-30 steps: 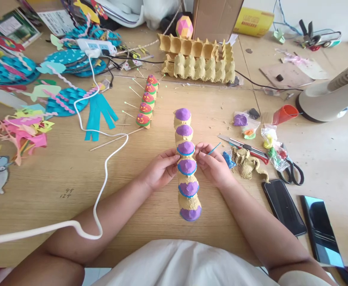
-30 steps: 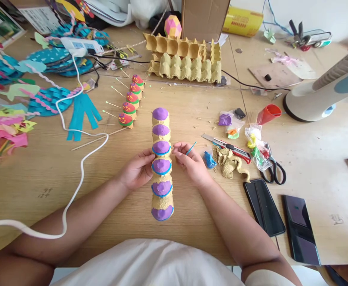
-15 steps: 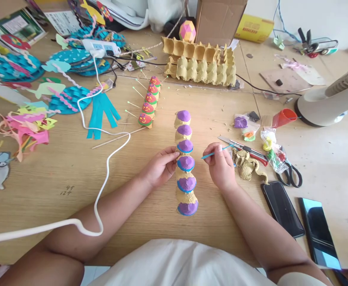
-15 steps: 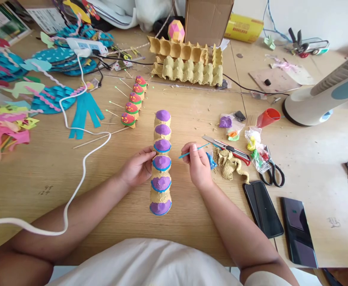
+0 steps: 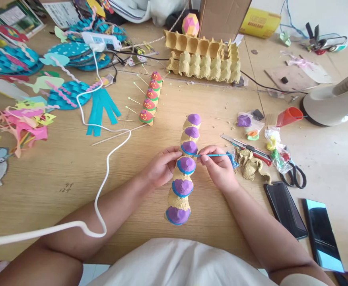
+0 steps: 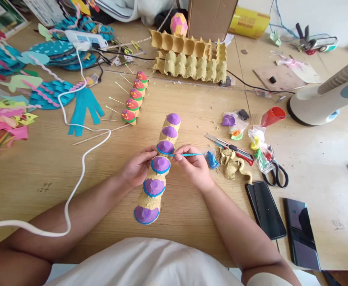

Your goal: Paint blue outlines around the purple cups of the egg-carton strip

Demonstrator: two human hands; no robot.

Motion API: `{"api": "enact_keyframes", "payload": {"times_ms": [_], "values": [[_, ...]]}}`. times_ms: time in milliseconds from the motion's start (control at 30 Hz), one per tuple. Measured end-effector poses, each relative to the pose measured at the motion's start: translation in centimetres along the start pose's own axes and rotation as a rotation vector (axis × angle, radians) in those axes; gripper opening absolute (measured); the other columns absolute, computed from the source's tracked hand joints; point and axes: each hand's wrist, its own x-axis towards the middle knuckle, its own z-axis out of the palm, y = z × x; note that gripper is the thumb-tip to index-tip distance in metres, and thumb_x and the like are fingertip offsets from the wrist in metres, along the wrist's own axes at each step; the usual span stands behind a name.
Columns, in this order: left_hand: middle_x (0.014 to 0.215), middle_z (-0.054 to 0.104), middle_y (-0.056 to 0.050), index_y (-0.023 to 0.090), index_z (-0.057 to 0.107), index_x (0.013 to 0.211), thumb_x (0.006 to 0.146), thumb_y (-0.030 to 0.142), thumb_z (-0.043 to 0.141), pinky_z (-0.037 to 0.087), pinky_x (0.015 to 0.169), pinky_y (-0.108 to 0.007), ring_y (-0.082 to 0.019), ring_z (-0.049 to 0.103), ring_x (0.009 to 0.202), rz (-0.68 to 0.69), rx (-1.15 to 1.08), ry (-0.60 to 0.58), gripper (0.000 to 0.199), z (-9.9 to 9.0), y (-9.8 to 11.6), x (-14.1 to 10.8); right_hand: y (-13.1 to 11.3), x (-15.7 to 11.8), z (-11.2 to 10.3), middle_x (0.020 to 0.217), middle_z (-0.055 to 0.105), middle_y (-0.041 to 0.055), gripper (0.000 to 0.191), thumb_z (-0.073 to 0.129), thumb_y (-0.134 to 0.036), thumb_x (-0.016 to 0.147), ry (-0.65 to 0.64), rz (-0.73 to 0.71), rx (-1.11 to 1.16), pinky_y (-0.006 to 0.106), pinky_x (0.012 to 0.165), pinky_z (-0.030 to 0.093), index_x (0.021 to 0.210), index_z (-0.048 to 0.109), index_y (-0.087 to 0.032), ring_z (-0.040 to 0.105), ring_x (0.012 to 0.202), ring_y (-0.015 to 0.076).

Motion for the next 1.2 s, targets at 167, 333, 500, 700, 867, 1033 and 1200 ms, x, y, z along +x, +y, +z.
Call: {"api": "enact_keyframes", "payload": {"times_ms": [167,333,500,700,867,1033,1200], "values": [[0.077,0.075,-0.001,0.021,0.080,0.087,0.076,0.033,0.087,0.053,0.062,-0.025,-0.013,0.064,0.064,0.007,-0.005,0.003,0.018,0.14,0.01,-0.20,-0.61,0.16,0.52,0.086,0.069,0.0005,0.030,0.083,-0.051,0.088,0.074,-0.047,-0.134,0.032,0.073,0.051,0.092,0.068,-0.026,0.062,0.077,0.0164],[0.076,0.075,-0.001,0.020,0.079,0.083,0.075,0.028,0.087,0.051,0.060,-0.023,-0.011,0.063,0.062,0.025,-0.005,0.042,0.014,0.43,-0.07,-0.23,-0.56,0.43,0.12,0.083,0.060,0.0004,0.024,0.077,-0.043,0.094,0.053,-0.229,-0.249,0.034,0.076,0.046,0.083,0.066,-0.025,0.055,0.079,0.0171],[0.079,0.077,-0.002,0.017,0.079,0.083,0.070,0.026,0.089,0.054,0.065,-0.023,-0.012,0.067,0.066,0.072,-0.015,0.091,0.019,0.56,-0.34,-0.15,-0.60,0.32,-0.13,0.092,0.055,0.0025,0.024,0.078,-0.044,0.092,0.087,-0.289,-0.300,0.040,0.089,0.047,0.082,0.066,-0.026,0.055,0.091,0.0213],[0.080,0.078,-0.002,0.017,0.082,0.086,0.072,0.027,0.087,0.052,0.065,-0.023,-0.014,0.070,0.070,0.114,0.065,0.081,0.018,0.12,-0.85,-0.05,-0.85,0.06,-0.01,0.107,0.055,0.0062,0.028,0.078,-0.051,0.090,0.090,-0.278,-0.409,0.050,0.108,0.046,0.083,0.067,-0.026,0.056,0.112,0.0266],[0.080,0.079,-0.003,0.017,0.083,0.085,0.070,0.027,0.087,0.051,0.063,-0.023,-0.013,0.068,0.066,0.105,0.066,0.111,0.018,0.25,-0.73,-0.12,-0.55,0.06,-0.12,0.118,0.054,0.0075,0.028,0.080,-0.051,0.088,0.080,-0.253,-0.416,0.053,0.118,0.041,0.083,0.068,-0.026,0.053,0.125,0.0285],[0.076,0.077,-0.002,0.015,0.081,0.081,0.067,0.026,0.089,0.050,0.060,-0.021,-0.011,0.066,0.064,0.068,0.045,0.117,0.020,0.67,-0.40,-0.31,-0.43,0.00,-0.13,0.121,0.053,0.0070,0.027,0.080,-0.049,0.089,0.080,-0.250,-0.374,0.054,0.121,0.039,0.082,0.068,-0.026,0.052,0.128,0.0278],[0.074,0.077,-0.002,0.016,0.082,0.079,0.067,0.027,0.090,0.049,0.057,-0.020,-0.010,0.062,0.060,0.027,0.025,0.124,0.019,0.82,-0.21,-0.40,-0.27,-0.03,-0.17,0.120,0.053,0.0073,0.030,0.080,-0.053,0.088,0.065,-0.251,-0.398,0.054,0.119,0.041,0.081,0.068,-0.026,0.052,0.129,0.0285]]}}
